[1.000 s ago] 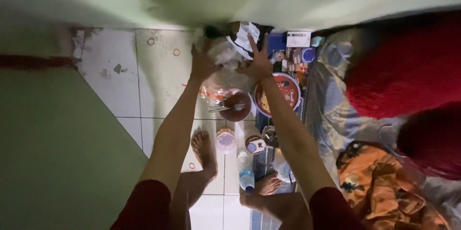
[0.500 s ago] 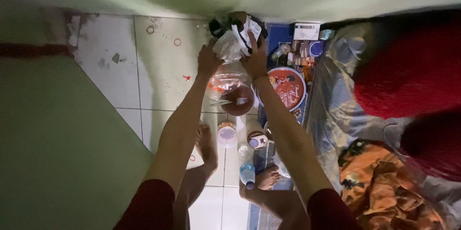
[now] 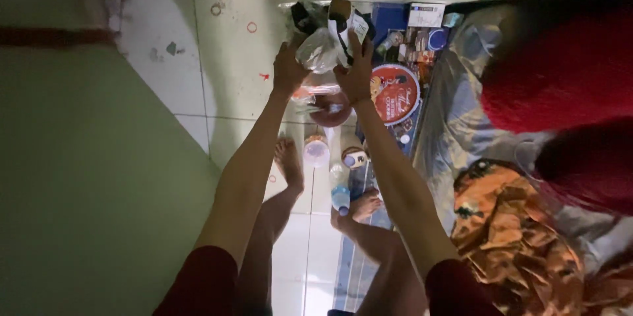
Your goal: Tidying up a bedroom by collecting trash and organizing items on the floor and bed.
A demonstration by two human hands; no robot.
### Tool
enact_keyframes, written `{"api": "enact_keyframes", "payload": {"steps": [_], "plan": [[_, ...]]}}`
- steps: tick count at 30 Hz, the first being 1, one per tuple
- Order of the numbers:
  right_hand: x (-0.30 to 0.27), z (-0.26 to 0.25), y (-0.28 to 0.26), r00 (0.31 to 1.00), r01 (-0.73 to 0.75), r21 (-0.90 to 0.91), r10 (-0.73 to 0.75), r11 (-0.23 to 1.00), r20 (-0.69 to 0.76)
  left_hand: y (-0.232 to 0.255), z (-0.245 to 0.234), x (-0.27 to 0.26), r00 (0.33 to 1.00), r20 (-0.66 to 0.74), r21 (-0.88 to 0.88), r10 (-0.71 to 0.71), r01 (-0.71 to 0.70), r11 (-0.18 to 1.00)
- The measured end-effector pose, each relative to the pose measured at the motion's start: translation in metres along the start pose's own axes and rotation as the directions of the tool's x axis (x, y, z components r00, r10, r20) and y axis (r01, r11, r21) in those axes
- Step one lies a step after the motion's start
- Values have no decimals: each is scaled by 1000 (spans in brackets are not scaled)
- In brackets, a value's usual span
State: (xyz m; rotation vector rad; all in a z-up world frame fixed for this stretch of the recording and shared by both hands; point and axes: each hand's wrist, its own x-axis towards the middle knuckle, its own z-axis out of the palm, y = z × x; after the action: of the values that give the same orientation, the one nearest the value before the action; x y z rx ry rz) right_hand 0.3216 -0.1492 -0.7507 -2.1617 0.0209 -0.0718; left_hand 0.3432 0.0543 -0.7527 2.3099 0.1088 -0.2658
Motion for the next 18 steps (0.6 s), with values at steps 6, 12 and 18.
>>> {"api": "enact_keyframes", "payload": {"steps": [6,12,18], "plan": [[-11,-62,-95,999,-36,69,35,997,9,54,-58,-41,986,-99,-63,132,-139,988],[-17,-141,-204,997,-67,147,62,987,41,169,-156,-85,987,-78,-56,140,-144,988],[-27,-221,-329,1000,6,57,-6,998,7,232,-218,-131,1000,-14,12,19,-19,1000]]}}
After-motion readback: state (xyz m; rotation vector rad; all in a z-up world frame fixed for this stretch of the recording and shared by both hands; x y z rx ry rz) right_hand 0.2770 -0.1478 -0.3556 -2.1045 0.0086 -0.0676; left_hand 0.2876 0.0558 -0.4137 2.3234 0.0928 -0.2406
